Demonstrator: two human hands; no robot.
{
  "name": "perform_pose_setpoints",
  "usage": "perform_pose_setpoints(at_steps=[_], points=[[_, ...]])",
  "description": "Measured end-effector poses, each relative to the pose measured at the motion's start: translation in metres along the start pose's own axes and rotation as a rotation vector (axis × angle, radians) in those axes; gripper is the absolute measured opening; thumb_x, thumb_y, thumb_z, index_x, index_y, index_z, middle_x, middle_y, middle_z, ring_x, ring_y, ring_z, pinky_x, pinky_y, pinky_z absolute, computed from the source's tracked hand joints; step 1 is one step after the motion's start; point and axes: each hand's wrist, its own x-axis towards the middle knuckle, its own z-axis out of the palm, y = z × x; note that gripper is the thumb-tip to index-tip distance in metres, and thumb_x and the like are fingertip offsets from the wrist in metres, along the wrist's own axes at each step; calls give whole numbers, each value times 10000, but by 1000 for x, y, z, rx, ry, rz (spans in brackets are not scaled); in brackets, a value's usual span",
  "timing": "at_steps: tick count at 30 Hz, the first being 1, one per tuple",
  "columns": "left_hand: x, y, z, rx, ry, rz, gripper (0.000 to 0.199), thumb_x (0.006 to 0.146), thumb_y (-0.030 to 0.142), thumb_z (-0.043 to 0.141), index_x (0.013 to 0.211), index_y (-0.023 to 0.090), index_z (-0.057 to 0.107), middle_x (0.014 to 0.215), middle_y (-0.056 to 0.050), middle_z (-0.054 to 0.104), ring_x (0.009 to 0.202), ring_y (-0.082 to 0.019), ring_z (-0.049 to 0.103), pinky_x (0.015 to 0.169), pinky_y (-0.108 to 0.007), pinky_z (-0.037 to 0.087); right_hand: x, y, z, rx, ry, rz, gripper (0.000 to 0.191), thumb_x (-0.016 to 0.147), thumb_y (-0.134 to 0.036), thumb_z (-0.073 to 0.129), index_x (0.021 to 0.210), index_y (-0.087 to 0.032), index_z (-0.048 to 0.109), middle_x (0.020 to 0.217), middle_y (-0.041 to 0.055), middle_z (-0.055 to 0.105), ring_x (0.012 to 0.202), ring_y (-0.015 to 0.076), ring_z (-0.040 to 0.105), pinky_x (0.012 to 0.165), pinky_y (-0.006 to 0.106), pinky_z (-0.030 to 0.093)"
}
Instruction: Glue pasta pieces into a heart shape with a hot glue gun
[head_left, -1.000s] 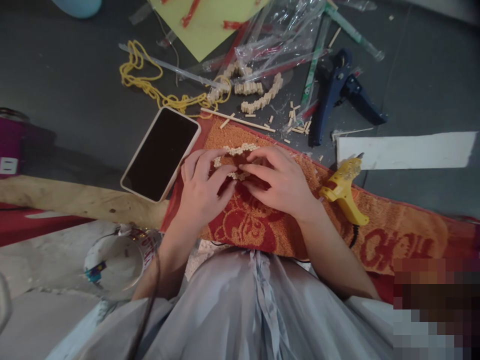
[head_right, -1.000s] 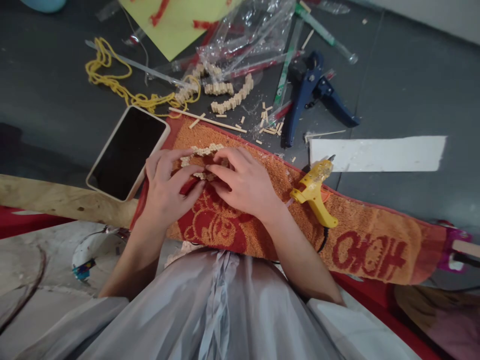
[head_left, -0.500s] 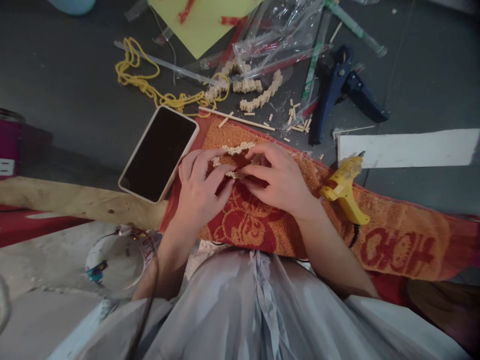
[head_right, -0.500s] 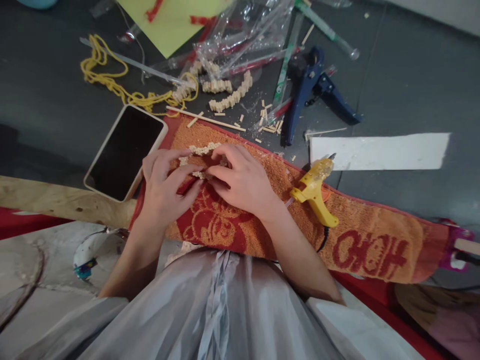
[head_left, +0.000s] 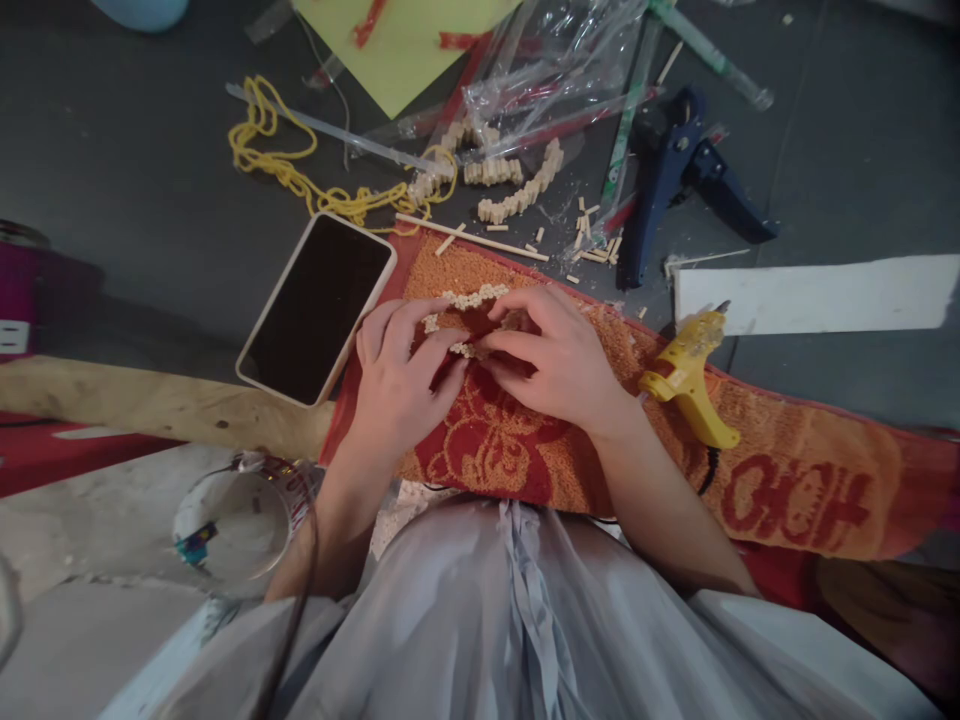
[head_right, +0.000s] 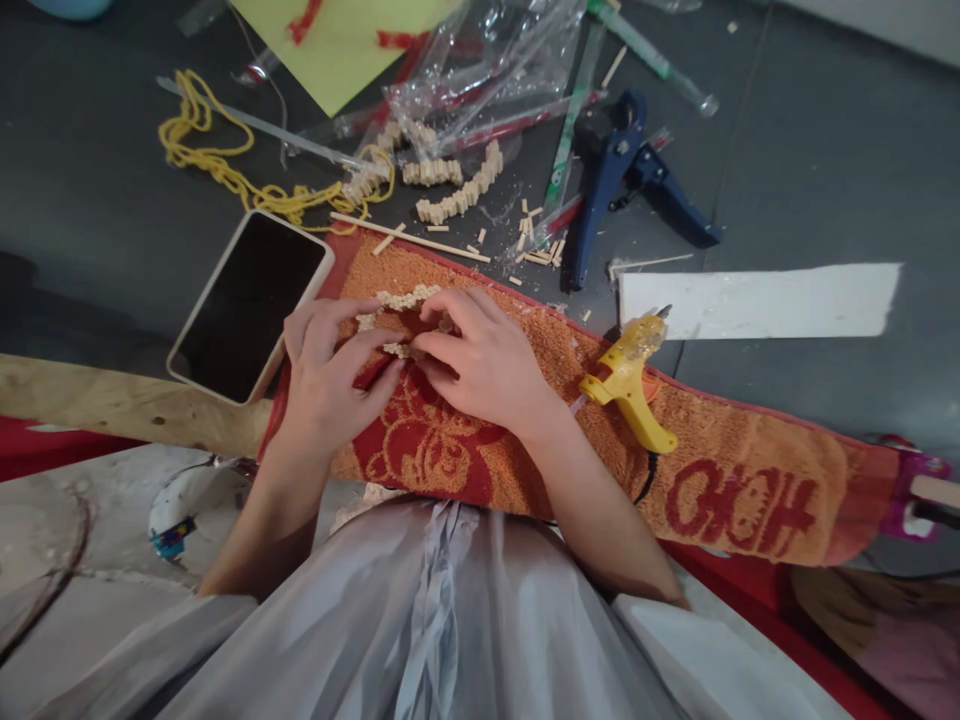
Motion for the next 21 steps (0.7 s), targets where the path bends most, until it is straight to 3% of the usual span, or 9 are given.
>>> perform_pose_setpoints(at_steps=[21], points=[[-2, -1, 1, -24, -43, -50, 249, 832, 206, 631, 1073, 269, 638, 1308, -70, 571, 1218, -289, 479, 1077, -522, 366, -3, -2, -4, -69, -21, -113, 155, 884, -166, 563, 853, -178, 715, 1074, 105, 637, 994, 242, 581, 889, 424, 491]])
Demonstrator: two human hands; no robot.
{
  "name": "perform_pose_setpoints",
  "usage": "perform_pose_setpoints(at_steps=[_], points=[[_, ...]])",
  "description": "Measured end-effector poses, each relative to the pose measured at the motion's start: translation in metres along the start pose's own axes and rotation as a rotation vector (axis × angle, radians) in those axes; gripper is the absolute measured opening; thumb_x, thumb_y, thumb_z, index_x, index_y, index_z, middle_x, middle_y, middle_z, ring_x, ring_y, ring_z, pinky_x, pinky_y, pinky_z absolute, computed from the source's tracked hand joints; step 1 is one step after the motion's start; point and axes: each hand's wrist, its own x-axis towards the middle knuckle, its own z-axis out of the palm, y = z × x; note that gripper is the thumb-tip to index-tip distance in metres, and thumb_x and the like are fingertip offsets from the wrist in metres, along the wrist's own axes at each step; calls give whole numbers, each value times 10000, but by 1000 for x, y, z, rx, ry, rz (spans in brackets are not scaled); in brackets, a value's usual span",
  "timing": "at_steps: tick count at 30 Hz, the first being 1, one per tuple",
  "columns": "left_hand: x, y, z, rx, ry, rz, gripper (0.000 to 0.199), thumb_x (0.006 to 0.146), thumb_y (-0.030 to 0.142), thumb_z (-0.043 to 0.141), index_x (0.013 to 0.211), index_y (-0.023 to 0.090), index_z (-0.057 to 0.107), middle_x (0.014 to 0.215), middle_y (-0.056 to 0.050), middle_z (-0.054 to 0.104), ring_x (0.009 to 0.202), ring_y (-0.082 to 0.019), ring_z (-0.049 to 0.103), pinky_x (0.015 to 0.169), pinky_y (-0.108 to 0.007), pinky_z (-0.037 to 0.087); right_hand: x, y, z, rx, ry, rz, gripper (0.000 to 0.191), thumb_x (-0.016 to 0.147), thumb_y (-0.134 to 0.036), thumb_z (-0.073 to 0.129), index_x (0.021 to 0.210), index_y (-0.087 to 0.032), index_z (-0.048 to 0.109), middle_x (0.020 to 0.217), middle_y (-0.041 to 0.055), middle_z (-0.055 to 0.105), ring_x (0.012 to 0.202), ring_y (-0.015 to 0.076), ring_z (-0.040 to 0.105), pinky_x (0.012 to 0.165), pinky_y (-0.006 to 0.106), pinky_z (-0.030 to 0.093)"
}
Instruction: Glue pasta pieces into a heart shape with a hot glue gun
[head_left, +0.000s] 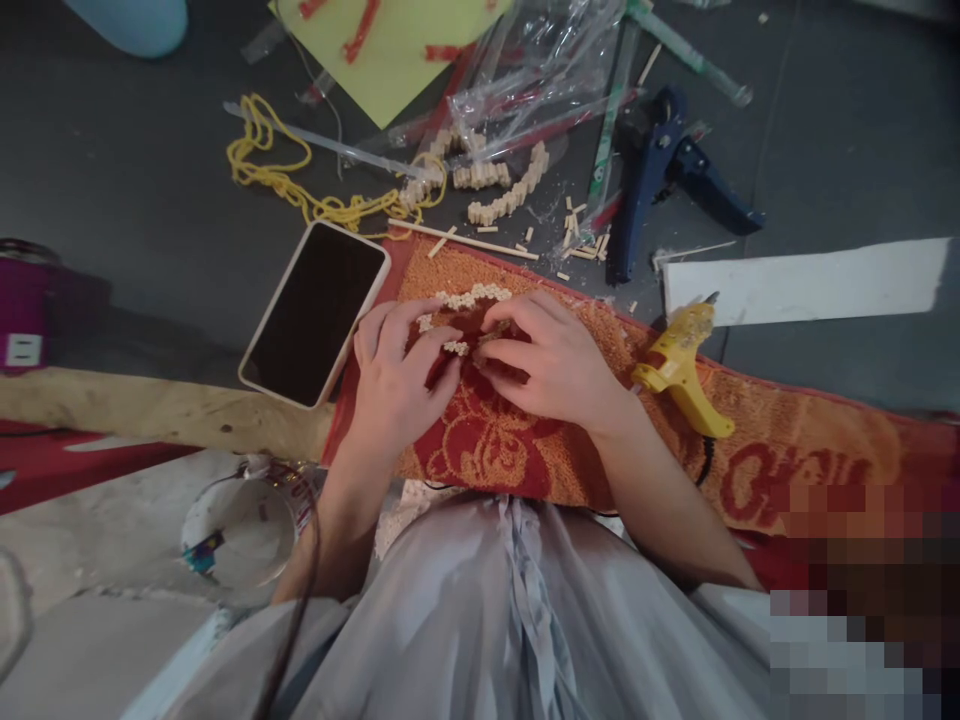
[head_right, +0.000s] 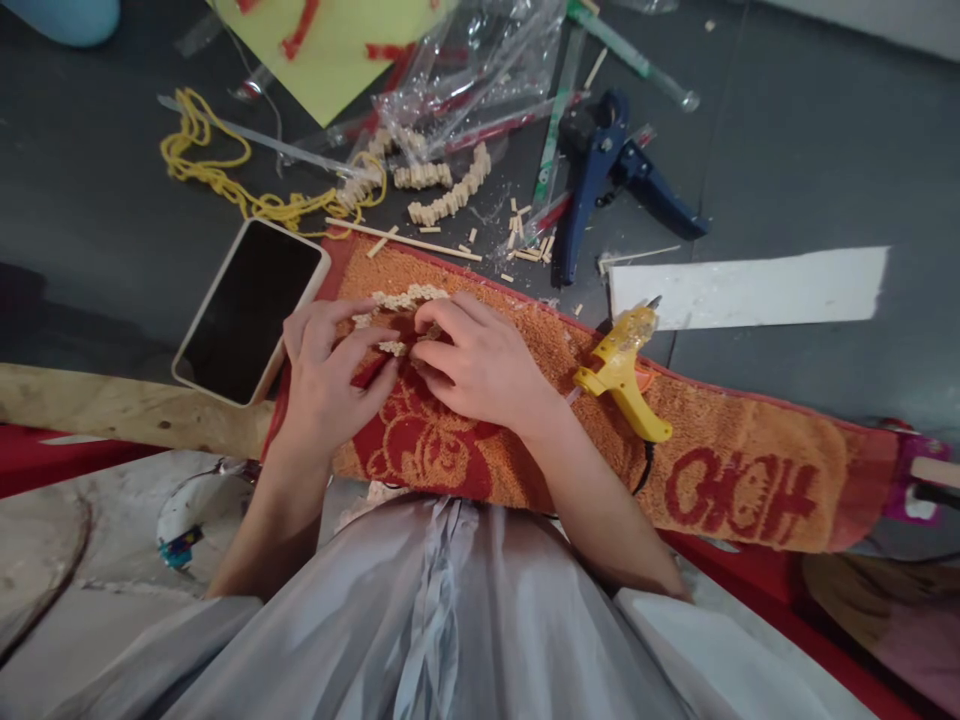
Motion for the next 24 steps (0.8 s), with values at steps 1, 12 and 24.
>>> perform_pose_setpoints(at_steps=[1, 12, 24], points=[[0, 0, 0, -2, 0, -4, 253, 830, 205, 630, 1074, 272, 637, 1310, -65, 569, 1222, -288, 477, 1081, -526, 361, 0, 0, 0, 8, 3, 1, 150, 884, -168, 565, 868, -176, 714, 1067, 105, 637, 988, 238, 581, 885, 422, 491], [3, 0, -1, -2, 12, 22, 192, 836, 229, 632, 1025, 256, 648, 1286, -93, 584, 1201, -292, 509, 1073, -522, 366, -49, -7, -53, -91, 174, 321, 120, 892, -227, 580, 904, -217, 700, 907, 69, 672, 865, 213, 619, 809, 381, 500], [6, -4, 3, -24, 47, 24, 188, 807, 254, 650, 995, 265, 660, 1257, -92, 582, 1214, -302, 508, 1090, -531, 333, -139, -6, -78, -482, -33, 891, 433, 880, -457, 579, 1198, -165, 614, 965, 139, 673, 916, 320, 622, 794, 425, 479]])
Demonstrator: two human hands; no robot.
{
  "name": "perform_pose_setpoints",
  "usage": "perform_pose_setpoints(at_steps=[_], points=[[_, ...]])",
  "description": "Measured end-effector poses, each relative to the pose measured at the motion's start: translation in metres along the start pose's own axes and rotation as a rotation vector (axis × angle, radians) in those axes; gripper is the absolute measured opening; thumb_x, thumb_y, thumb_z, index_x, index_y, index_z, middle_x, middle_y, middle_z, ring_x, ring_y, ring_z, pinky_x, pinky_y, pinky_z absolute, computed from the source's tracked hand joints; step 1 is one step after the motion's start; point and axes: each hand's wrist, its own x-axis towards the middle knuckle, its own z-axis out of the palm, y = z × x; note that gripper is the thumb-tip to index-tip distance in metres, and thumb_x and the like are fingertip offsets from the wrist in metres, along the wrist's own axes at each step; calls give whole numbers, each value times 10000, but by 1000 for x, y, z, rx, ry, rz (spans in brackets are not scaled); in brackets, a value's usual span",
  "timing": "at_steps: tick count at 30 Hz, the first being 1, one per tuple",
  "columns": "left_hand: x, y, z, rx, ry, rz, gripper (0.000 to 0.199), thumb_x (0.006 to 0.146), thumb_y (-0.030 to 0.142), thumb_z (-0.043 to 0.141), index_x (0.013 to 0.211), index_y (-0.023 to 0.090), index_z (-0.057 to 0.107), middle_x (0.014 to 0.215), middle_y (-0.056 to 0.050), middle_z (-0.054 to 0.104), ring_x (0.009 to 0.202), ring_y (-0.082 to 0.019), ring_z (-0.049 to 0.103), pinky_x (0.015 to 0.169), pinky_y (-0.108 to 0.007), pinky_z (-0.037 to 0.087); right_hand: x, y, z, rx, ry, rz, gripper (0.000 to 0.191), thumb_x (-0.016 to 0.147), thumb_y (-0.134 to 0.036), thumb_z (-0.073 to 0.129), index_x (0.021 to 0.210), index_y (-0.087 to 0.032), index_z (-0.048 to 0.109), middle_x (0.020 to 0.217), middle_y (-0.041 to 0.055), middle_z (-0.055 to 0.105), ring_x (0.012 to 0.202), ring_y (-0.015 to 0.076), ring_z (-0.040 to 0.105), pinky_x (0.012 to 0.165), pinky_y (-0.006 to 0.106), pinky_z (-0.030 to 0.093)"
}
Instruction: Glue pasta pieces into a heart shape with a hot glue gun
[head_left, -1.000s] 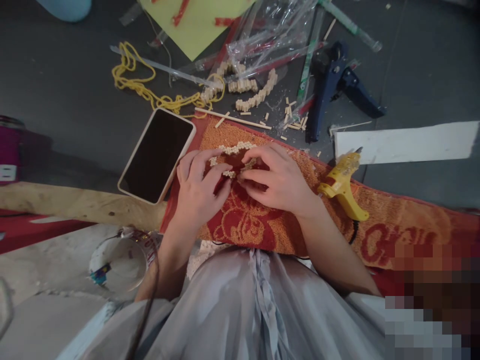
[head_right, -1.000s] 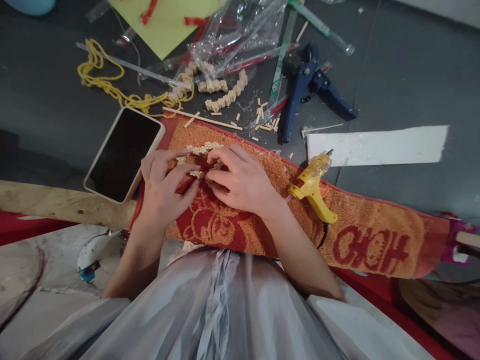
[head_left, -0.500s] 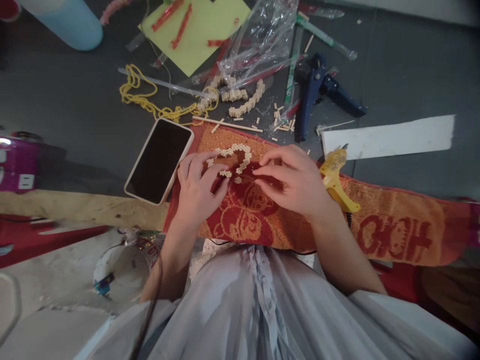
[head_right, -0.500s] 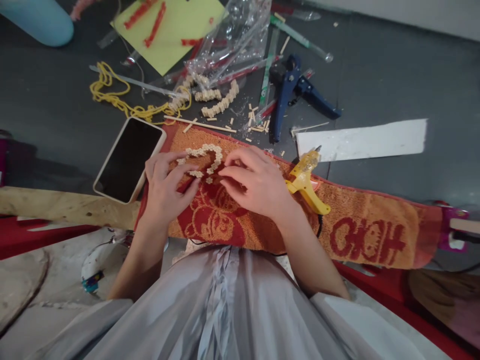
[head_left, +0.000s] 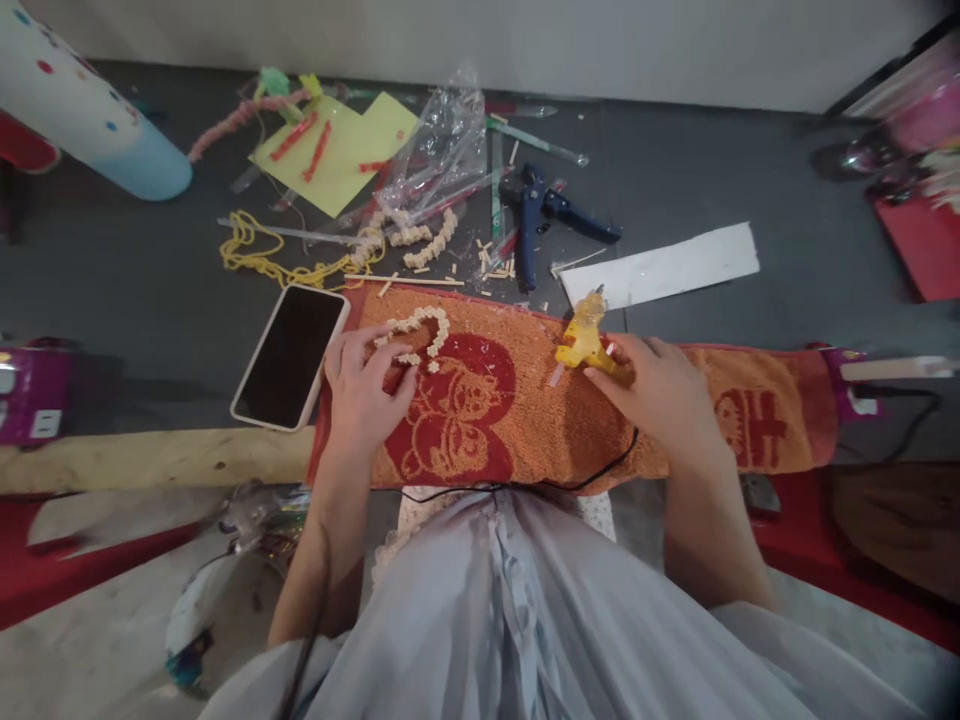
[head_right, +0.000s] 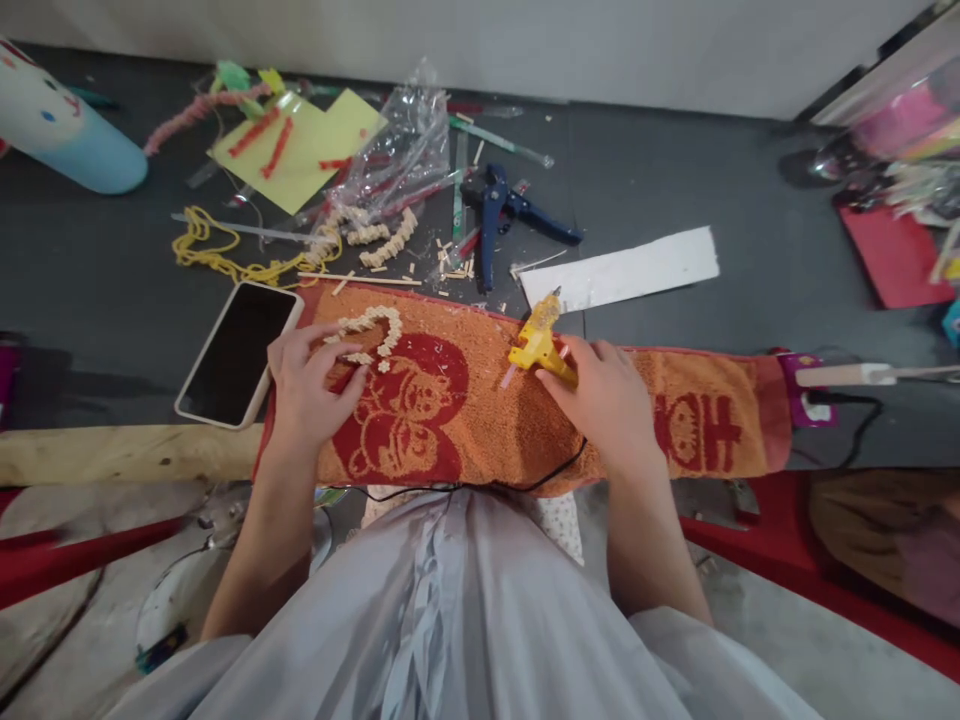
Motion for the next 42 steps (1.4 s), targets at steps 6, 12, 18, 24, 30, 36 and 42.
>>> perform_pose_setpoints(at_steps=[6, 12, 18, 24, 30, 36, 42], points=[[0, -1, 1, 63, 34, 58, 177, 821, 280, 646, 994, 247, 665, 1242, -101, 591, 1191, -292, 526, 1061, -501, 370, 10, -5, 11, 16, -49, -2, 334, 845, -293, 561, 1138, -139, 597, 963, 157, 702, 869, 310, 634, 744, 392, 448], [-1, -4, 2, 72, 57, 88, 166, 827, 284, 644, 987, 243, 665, 1216, -113, 600, 1182, -295, 525, 1063, -500, 372, 8, 9, 10, 347, -64, 53, 259, 867, -342, 508, 1050, -178, 591, 977, 139, 697, 838, 277, 632, 687, 355, 434], [0, -2, 1, 62, 33, 53, 183, 824, 288, 638, 1003, 256, 662, 1239, -106, 590, 1195, -297, 520, 1076, -517, 354, 4, 16, 19, 1149, 92, 363, 191, 821, -394, 509, 879, -223, 571, 777, 22, 586, 591, 142, 485, 589, 301, 411], [0, -1, 1, 72, 36, 50, 184, 824, 283, 640, 1004, 258, 660, 1250, -94, 591, 1210, -287, 517, 1079, -508, 358, 9, 24, 20, 1554, 14, 371, 384, 802, -498, 364, 914, -231, 616, 703, 2, 449, 544, 135, 377, 492, 290, 356], [-1, -2, 1, 94, 37, 71, 176, 840, 302, 631, 1001, 239, 663, 1230, -105, 607, 1190, -279, 534, 1059, -496, 380, 4, -18, 12, 1670, -132, 333, 258, 722, -439, 677, 862, -229, 624, 638, -43, 431, 505, 90, 333, 440, 243, 296], [-1, -1, 1, 94, 14, 39, 169, 828, 289, 644, 992, 250, 653, 1249, -93, 604, 1209, -283, 525, 1062, -505, 368, -1, -72, 15, 1559, -356, 228, 427, 733, -609, 685, 803, -192, 629, 637, -17, 571, 496, 88, 497, 456, 237, 411], [-1, -2, 2, 66, 11, 34, 165, 836, 281, 641, 999, 260, 646, 1269, -84, 594, 1225, -287, 511, 1072, -522, 357, 2, -95, 22, 1477, -485, 151, 485, 747, -658, 644, 749, -173, 623, 628, -8, 581, 498, 84, 515, 469, 229, 414]])
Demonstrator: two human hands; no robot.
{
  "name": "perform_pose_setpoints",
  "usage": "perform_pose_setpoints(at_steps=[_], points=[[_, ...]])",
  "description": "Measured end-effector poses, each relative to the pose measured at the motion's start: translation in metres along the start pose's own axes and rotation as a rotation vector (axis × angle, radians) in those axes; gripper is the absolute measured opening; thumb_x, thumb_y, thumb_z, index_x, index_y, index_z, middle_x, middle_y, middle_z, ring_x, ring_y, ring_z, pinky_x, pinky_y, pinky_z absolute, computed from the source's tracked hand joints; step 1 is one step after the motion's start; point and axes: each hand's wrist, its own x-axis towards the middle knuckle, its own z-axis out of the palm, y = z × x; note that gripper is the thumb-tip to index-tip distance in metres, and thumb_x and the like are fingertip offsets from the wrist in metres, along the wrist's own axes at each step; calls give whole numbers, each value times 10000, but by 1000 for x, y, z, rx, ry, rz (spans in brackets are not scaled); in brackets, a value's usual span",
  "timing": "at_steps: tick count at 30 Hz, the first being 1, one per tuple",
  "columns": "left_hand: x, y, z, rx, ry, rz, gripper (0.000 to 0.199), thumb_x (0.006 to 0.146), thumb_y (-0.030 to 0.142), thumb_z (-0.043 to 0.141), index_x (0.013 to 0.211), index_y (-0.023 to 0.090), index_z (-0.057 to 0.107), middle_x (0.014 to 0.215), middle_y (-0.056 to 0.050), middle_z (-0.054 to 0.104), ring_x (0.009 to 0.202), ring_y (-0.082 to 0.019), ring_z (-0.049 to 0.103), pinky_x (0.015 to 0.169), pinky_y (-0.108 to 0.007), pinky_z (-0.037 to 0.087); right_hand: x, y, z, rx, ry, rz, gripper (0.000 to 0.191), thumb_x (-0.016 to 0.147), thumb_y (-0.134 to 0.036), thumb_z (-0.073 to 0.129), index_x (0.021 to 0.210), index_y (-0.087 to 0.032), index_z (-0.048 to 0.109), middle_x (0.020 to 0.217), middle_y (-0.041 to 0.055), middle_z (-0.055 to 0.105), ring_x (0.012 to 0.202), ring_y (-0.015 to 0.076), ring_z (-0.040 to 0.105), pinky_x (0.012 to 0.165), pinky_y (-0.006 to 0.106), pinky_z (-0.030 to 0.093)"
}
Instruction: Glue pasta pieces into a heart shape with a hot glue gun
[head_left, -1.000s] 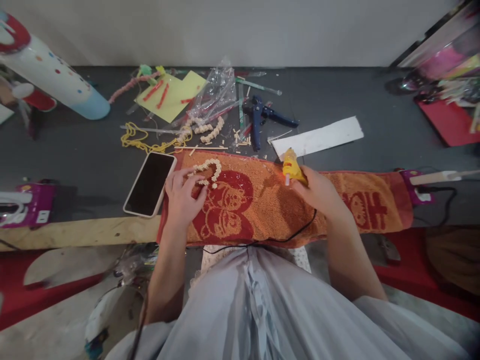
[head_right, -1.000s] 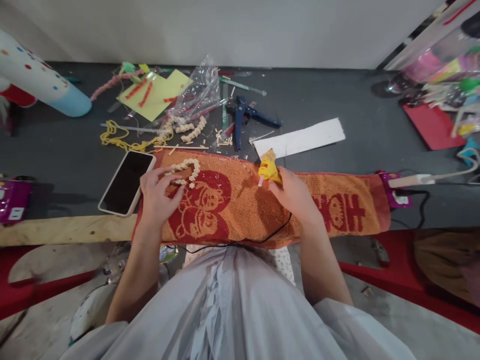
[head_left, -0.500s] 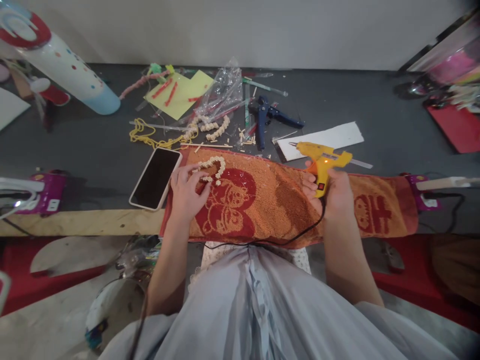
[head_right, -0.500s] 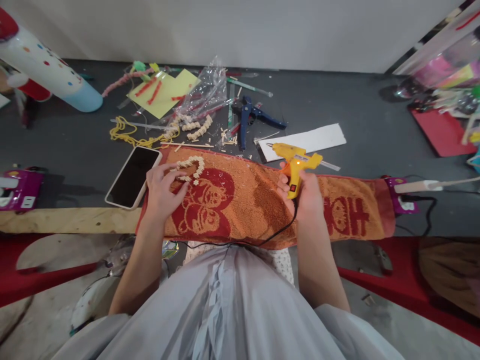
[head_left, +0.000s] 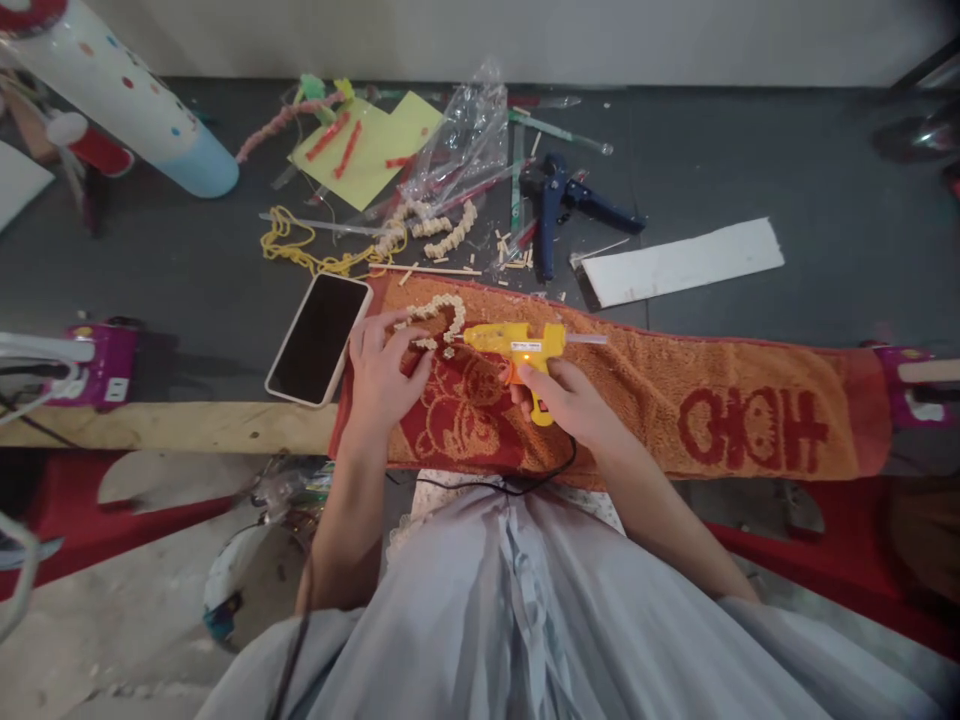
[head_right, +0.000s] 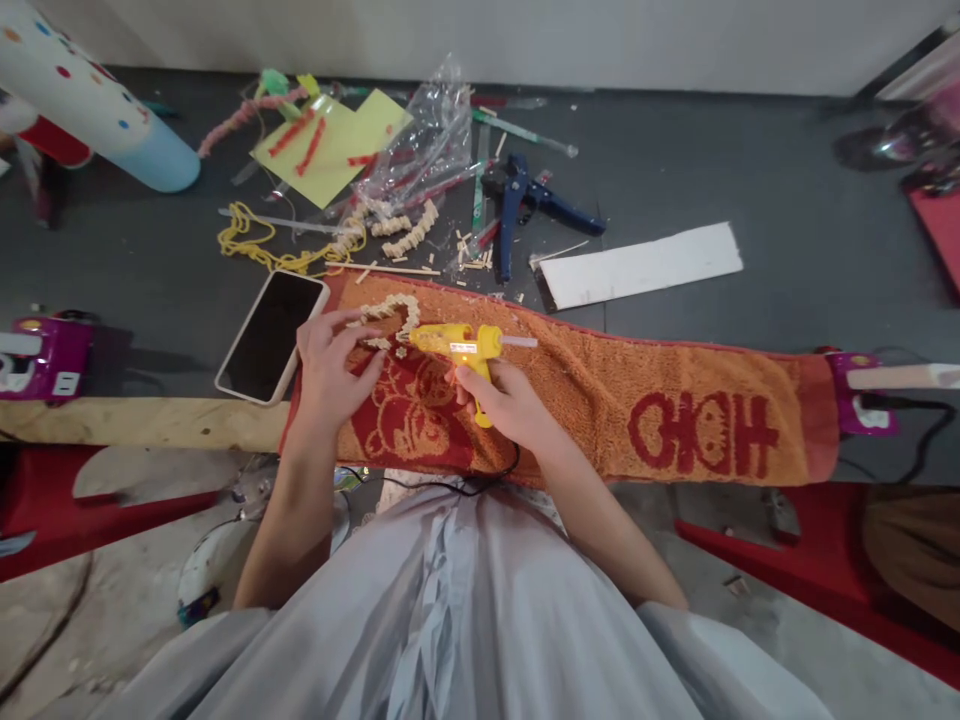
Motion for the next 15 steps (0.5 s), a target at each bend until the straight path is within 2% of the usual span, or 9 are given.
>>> perform_pose_setpoints(at_steps=[7, 15], points=[[-1, 0, 0, 38, 10, 27, 167, 837, 270, 646, 1004, 282, 642, 1250, -84, 596, 1214, -274, 528, 1063, -515, 395, 5, 1, 14, 81, -23, 94, 518, 732, -709, 634, 719, -194, 581, 558, -23, 564, 460, 94, 521, 419, 226, 445], [0, 1, -1, -22, -20, -22, 177, 833, 264, 642, 1009, 281, 648, 1272, -83, 576, 1231, -284, 505, 1091, -524, 366, 9, 4, 15, 118, -23, 140, 520, 728, -696, 653, 698, -185, 566, 566, -24, 580, 437, 78, 525, 406, 211, 478]])
